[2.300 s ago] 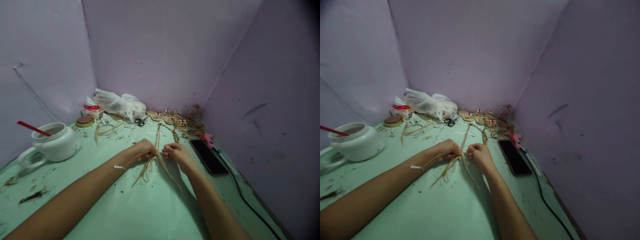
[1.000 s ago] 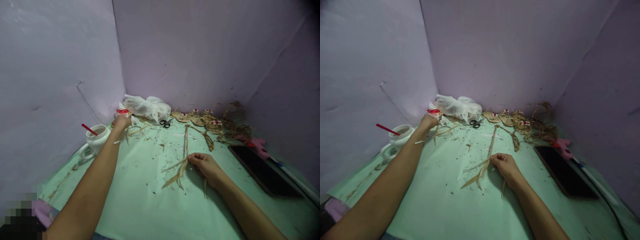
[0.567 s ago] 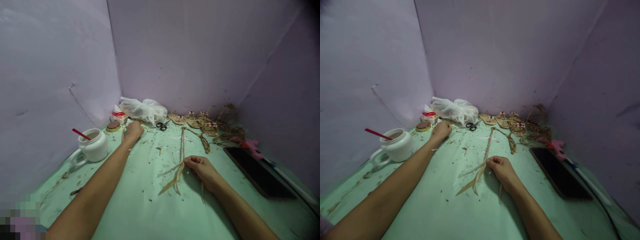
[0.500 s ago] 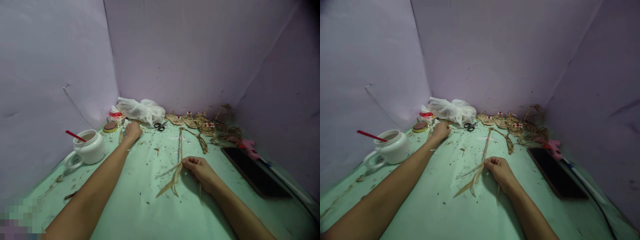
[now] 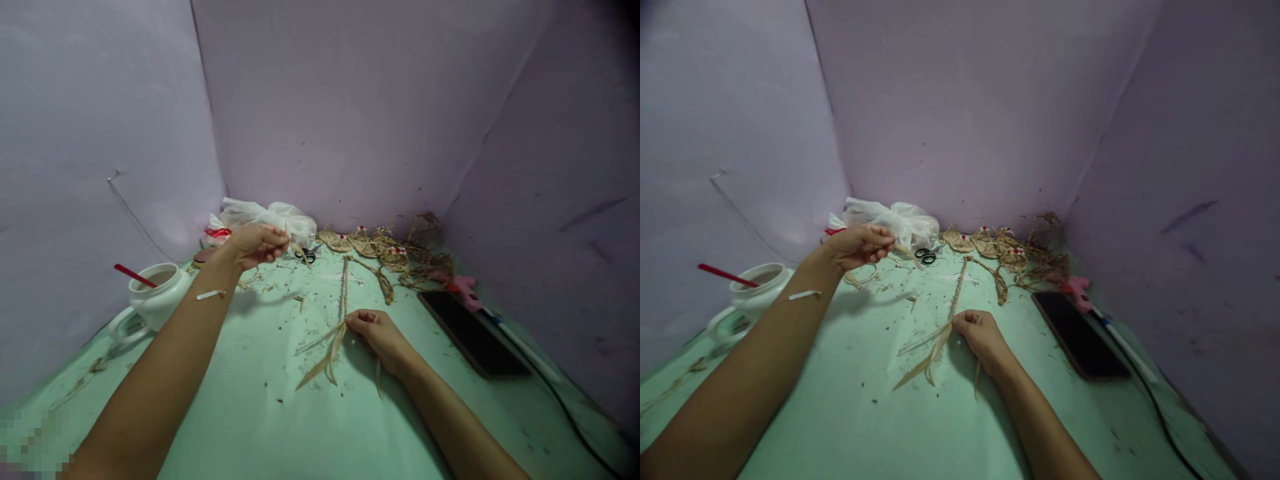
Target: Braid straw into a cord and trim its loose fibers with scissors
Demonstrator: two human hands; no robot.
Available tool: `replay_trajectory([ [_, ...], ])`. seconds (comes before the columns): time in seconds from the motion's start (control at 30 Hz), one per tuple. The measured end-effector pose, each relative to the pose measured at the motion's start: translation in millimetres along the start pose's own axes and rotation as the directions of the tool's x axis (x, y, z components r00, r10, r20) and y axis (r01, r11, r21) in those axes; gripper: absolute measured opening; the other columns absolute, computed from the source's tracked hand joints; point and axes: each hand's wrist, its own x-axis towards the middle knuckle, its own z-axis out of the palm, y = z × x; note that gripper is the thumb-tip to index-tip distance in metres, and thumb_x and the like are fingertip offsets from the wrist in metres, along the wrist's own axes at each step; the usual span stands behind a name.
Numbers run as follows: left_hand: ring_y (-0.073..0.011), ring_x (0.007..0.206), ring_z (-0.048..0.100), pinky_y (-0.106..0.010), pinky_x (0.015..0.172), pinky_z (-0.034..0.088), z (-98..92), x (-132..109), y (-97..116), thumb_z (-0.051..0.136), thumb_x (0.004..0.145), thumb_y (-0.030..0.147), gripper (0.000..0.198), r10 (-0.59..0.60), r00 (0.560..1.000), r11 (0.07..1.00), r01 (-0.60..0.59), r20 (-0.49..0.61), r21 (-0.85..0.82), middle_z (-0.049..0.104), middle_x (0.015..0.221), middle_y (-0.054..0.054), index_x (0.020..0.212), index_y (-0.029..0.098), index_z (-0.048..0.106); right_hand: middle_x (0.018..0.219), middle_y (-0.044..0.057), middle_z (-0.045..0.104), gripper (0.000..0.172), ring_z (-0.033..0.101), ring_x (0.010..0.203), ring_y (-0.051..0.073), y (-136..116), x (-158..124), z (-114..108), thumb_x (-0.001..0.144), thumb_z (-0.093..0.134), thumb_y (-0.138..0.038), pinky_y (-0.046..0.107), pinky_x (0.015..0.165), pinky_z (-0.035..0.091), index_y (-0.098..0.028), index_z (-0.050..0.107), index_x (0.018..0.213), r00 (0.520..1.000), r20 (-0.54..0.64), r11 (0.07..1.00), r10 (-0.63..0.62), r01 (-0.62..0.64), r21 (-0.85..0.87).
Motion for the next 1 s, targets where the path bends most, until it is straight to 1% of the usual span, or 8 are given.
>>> replay_trajectory([
  [0.1, -0.0115, 0.043, 0.051, -0.020, 0.039, 0.034, -18.8, -5, -11, 0.067, 0.056, 0.022, 0.012, -0.235, 0.948, 0.887, 0.120, 0.212, 0.446, 0.059, 0.050, -0.005, 0.053, 0.012, 0.060, 0.038, -0.008, 0.033, 0.016, 0.021, 0.034, 0.004, -1, 0, 0, 0.061, 0.054, -0.030, 0.022, 0.037, 0.011, -0.016, 0.052, 0.056, 1.000, -0.001, 1.000, 0.003, -0.003, -0.001],
  [0.17, -0.0138, 0.042, 0.051, -0.022, 0.038, 0.033, -31.7, -5, -15, 0.068, 0.053, 0.022, 0.013, -0.331, 0.913, 0.806, 0.141, 0.239, 0.575, 0.060, 0.048, -0.006, 0.050, 0.012, 0.061, 0.038, -0.008, 0.035, 0.015, 0.022, 0.035, 0.004, -2, 0, 0, 0.061, 0.054, -0.030, 0.022, 0.037, 0.011, -0.015, 0.053, 0.056, 1.000, 0.003, 1.000, 0.005, -0.005, 0.001],
  [0.27, -0.0122, 0.045, 0.051, -0.021, 0.043, 0.034, -34.4, -3, -14, 0.064, 0.058, 0.027, 0.013, -0.189, 0.935, 0.786, -0.039, 0.299, 0.617, 0.061, 0.053, -0.003, 0.058, 0.014, 0.065, 0.038, -0.008, 0.034, 0.016, 0.021, 0.035, 0.004, -2, -1, 0, 0.061, 0.055, -0.029, 0.022, 0.038, 0.011, -0.015, 0.052, 0.055, 1.000, 0.008, 1.000, 0.007, -0.007, 0.012],
  [0.37, -0.0108, 0.051, 0.051, -0.020, 0.048, 0.036, -7.9, -1, -14, 0.058, 0.061, 0.023, 0.011, 0.020, 0.911, 0.749, -0.286, 0.411, 0.598, 0.059, 0.054, 0.000, 0.065, 0.016, 0.066, 0.038, -0.009, 0.034, 0.016, 0.021, 0.035, 0.004, -1, -1, 0, 0.061, 0.056, -0.030, 0.022, 0.038, 0.011, -0.015, 0.051, 0.056, 1.000, 0.009, 1.000, 0.005, -0.005, 0.017],
  [0.43, -0.0108, 0.055, 0.051, -0.020, 0.050, 0.036, 20.1, -3, -19, 0.058, 0.058, 0.019, 0.014, -0.010, 0.817, 0.696, -0.409, 0.577, 0.590, 0.061, 0.060, 0.000, 0.069, 0.016, 0.066, 0.038, -0.009, 0.034, 0.017, 0.021, 0.035, 0.004, -1, -1, -1, 0.061, 0.056, -0.031, 0.022, 0.037, 0.010, -0.015, 0.051, 0.057, 1.000, 0.009, 1.000, 0.008, -0.008, 0.020],
  [0.53, -0.0108, 0.051, 0.048, -0.020, 0.047, 0.034, 58.1, -8, -32, 0.062, 0.053, 0.020, 0.013, -0.048, 0.782, 0.680, -0.431, 0.622, 0.593, 0.059, 0.055, 0.001, 0.064, 0.016, 0.065, 0.038, -0.009, 0.034, 0.017, 0.021, 0.034, 0.004, 0, 0, -1, 0.061, 0.056, -0.032, 0.022, 0.037, 0.010, -0.016, 0.051, 0.058, 1.000, 0.009, 1.000, 0.013, -0.013, 0.019],
  [0.73, -0.0119, 0.049, 0.044, -0.023, 0.048, 0.032, 81.6, -14, -51, 0.060, 0.050, 0.020, 0.008, -0.041, 0.820, 0.643, -0.415, 0.570, 0.643, 0.058, 0.054, 0.000, 0.057, 0.018, 0.063, 0.039, -0.009, 0.032, 0.017, 0.020, 0.035, 0.004, 1, 1, -1, 0.061, 0.056, -0.031, 0.022, 0.037, 0.010, -0.016, 0.050, 0.056, 1.000, 0.020, 1.000, -0.015, 0.015, 0.028],
  [1.0, -0.0124, 0.053, 0.044, -0.023, 0.049, 0.030, 95.8, -18, -42, 0.048, 0.050, 0.014, 0.012, -0.022, 0.908, 0.728, -0.271, 0.417, 0.630, 0.054, 0.052, -0.001, 0.055, 0.016, 0.059, 0.040, -0.008, 0.036, 0.016, 0.023, 0.034, 0.004, 1, 1, -1, 0.060, 0.056, -0.031, 0.022, 0.037, 0.012, -0.016, 0.052, 0.057, 1.000, 0.013, 0.999, -0.023, 0.022, 0.045],
])
